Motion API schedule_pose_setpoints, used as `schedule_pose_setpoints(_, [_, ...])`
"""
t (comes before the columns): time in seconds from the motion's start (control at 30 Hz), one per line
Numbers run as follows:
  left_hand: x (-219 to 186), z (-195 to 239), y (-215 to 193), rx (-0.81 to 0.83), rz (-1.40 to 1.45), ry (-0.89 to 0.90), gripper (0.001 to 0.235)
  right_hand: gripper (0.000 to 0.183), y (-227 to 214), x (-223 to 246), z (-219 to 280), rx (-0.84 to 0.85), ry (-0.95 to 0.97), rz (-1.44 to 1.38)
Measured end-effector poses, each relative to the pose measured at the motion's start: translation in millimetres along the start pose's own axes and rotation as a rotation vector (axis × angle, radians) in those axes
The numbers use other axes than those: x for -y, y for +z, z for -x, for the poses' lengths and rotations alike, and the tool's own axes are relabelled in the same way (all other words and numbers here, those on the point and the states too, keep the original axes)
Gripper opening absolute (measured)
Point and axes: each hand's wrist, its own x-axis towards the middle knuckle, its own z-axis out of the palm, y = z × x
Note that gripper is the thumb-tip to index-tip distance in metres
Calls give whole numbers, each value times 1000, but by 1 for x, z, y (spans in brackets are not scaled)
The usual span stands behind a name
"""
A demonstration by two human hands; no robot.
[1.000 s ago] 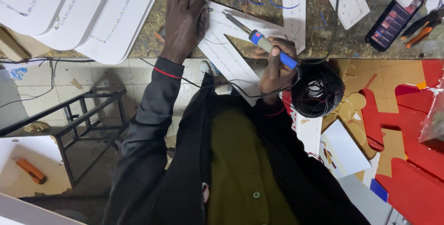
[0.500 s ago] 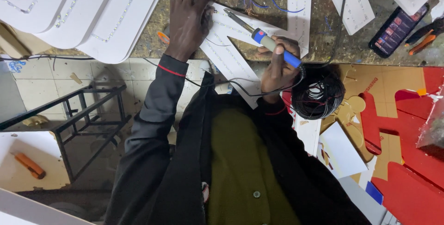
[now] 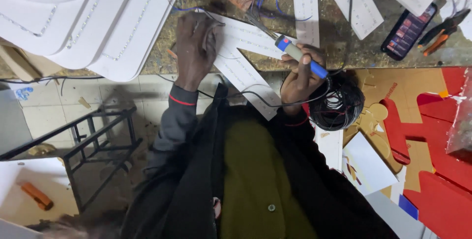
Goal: Soldering electrical wires to LED strips on large foam letters for sign assembly
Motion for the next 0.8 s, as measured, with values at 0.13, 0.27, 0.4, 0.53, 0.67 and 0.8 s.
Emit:
schedule_pose_setpoints(0.13, [-23, 4, 0, 55, 211, -54, 38, 26, 0, 4, 2, 90, -134, -28])
schedule_pose_setpoints(0.27, [-47, 20, 34, 249, 677, -155, 20, 33, 6, 11, 11, 222, -325, 75])
schedule_pose_setpoints(0.4, [-68, 33, 61, 443, 1034, -344, 43, 34, 12, 9, 28, 246, -540, 273])
schedule_pose_setpoints(0.53, [-56, 56, 86, 337, 1087, -694, 59, 43, 13, 5, 38, 404, -571, 365])
schedule_pose_setpoints(0.67, [-85, 16, 49, 220, 1024, -730, 46, 53, -12, -7, 55, 396, -533, 579])
schedule_pose_setpoints(0.8, [-47, 40, 50, 189, 1039, -778, 44, 60, -35, -20, 71, 419, -426, 688])
